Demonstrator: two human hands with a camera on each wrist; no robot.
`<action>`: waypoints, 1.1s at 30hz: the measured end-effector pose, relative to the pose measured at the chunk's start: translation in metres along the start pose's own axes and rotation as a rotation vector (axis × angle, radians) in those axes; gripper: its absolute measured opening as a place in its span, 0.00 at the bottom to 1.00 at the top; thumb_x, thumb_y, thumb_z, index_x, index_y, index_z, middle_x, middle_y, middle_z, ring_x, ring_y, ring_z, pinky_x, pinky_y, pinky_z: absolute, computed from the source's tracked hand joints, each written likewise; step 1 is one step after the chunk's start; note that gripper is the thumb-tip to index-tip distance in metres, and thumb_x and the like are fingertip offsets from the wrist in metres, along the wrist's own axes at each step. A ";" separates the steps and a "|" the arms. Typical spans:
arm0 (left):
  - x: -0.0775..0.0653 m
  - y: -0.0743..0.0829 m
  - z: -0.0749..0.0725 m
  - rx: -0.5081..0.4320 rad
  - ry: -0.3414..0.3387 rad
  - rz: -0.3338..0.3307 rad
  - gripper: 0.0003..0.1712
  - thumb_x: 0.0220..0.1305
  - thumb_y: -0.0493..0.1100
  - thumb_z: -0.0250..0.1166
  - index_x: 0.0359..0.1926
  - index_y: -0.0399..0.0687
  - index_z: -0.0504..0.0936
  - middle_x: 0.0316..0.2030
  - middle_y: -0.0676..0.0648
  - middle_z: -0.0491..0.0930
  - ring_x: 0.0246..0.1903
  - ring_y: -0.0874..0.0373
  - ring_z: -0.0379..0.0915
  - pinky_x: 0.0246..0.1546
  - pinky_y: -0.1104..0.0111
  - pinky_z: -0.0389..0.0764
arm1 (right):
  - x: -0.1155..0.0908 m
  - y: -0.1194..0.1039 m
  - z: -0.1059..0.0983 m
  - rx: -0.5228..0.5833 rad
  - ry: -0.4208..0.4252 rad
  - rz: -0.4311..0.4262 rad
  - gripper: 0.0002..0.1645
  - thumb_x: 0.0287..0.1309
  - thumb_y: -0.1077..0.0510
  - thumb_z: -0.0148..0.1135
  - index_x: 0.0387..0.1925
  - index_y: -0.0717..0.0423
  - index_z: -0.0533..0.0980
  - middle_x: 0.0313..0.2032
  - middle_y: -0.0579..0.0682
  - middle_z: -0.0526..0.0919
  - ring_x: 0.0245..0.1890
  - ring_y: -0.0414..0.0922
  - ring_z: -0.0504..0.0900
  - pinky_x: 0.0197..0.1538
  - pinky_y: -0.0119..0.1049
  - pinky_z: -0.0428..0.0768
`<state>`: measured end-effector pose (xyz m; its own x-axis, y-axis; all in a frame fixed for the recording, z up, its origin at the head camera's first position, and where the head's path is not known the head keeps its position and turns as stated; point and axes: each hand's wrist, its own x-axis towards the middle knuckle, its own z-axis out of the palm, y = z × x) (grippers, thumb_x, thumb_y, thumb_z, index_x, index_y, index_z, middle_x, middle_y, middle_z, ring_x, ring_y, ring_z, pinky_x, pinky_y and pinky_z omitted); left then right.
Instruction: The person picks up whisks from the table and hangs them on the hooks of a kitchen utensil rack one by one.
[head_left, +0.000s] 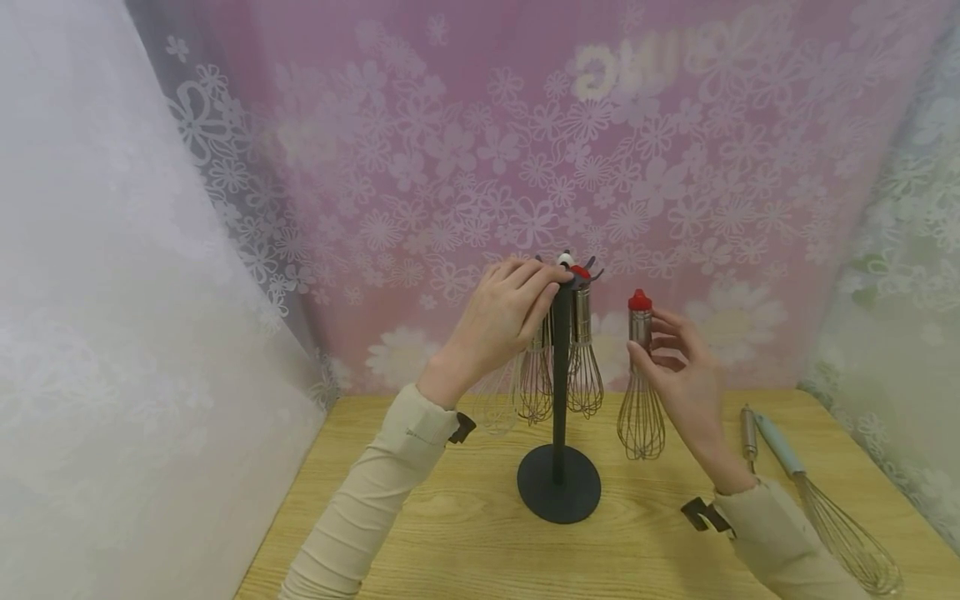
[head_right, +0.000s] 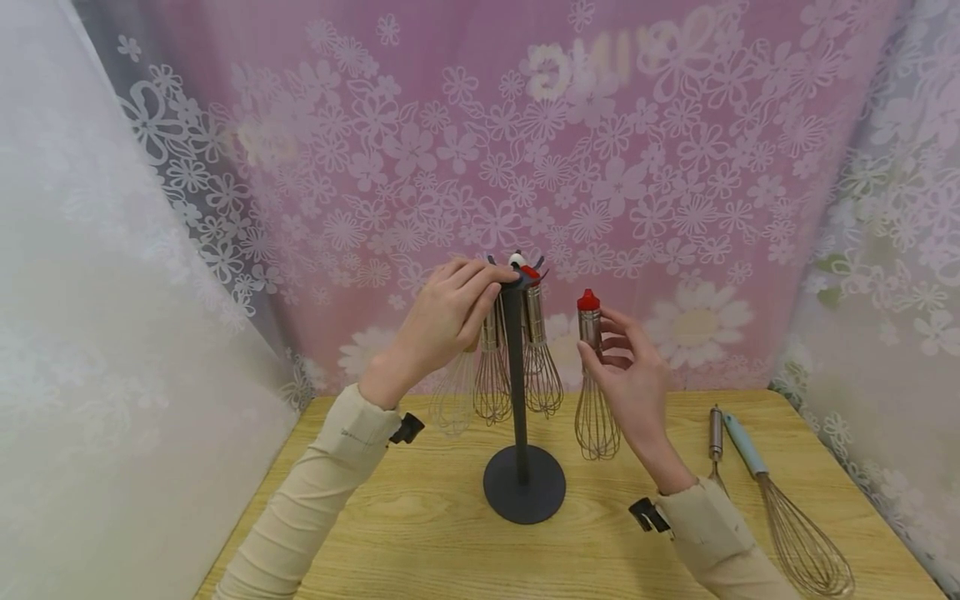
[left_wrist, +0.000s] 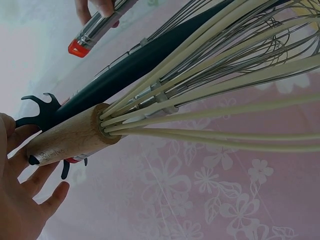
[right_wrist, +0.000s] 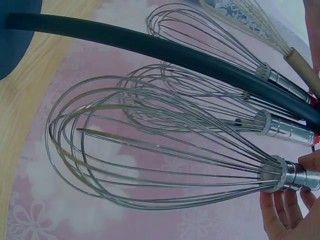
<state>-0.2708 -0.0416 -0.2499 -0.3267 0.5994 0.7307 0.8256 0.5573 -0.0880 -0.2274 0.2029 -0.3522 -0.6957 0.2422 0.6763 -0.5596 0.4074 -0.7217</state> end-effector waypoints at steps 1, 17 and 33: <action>0.000 0.000 0.000 0.000 0.000 0.000 0.16 0.81 0.45 0.50 0.58 0.51 0.81 0.48 0.53 0.82 0.53 0.55 0.75 0.59 0.60 0.72 | 0.001 -0.002 0.000 -0.003 -0.002 -0.001 0.33 0.57 0.68 0.73 0.64 0.52 0.77 0.47 0.38 0.80 0.41 0.34 0.79 0.44 0.18 0.79; 0.000 0.000 -0.001 0.002 -0.003 -0.004 0.16 0.81 0.45 0.50 0.57 0.52 0.81 0.48 0.53 0.82 0.53 0.55 0.75 0.59 0.60 0.73 | 0.015 -0.033 0.005 -0.012 -0.054 -0.079 0.31 0.59 0.67 0.71 0.64 0.53 0.77 0.50 0.56 0.83 0.42 0.34 0.80 0.46 0.19 0.80; 0.000 -0.001 0.001 0.011 0.000 0.009 0.16 0.81 0.45 0.50 0.58 0.51 0.81 0.48 0.53 0.82 0.53 0.55 0.75 0.59 0.60 0.73 | 0.028 -0.035 0.005 -0.090 -0.077 -0.191 0.33 0.59 0.70 0.70 0.65 0.52 0.78 0.48 0.59 0.82 0.40 0.29 0.77 0.44 0.14 0.76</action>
<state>-0.2716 -0.0417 -0.2505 -0.3190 0.6045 0.7300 0.8234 0.5582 -0.1024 -0.2299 0.1908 -0.3084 -0.6157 0.0863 0.7832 -0.6441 0.5175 -0.5633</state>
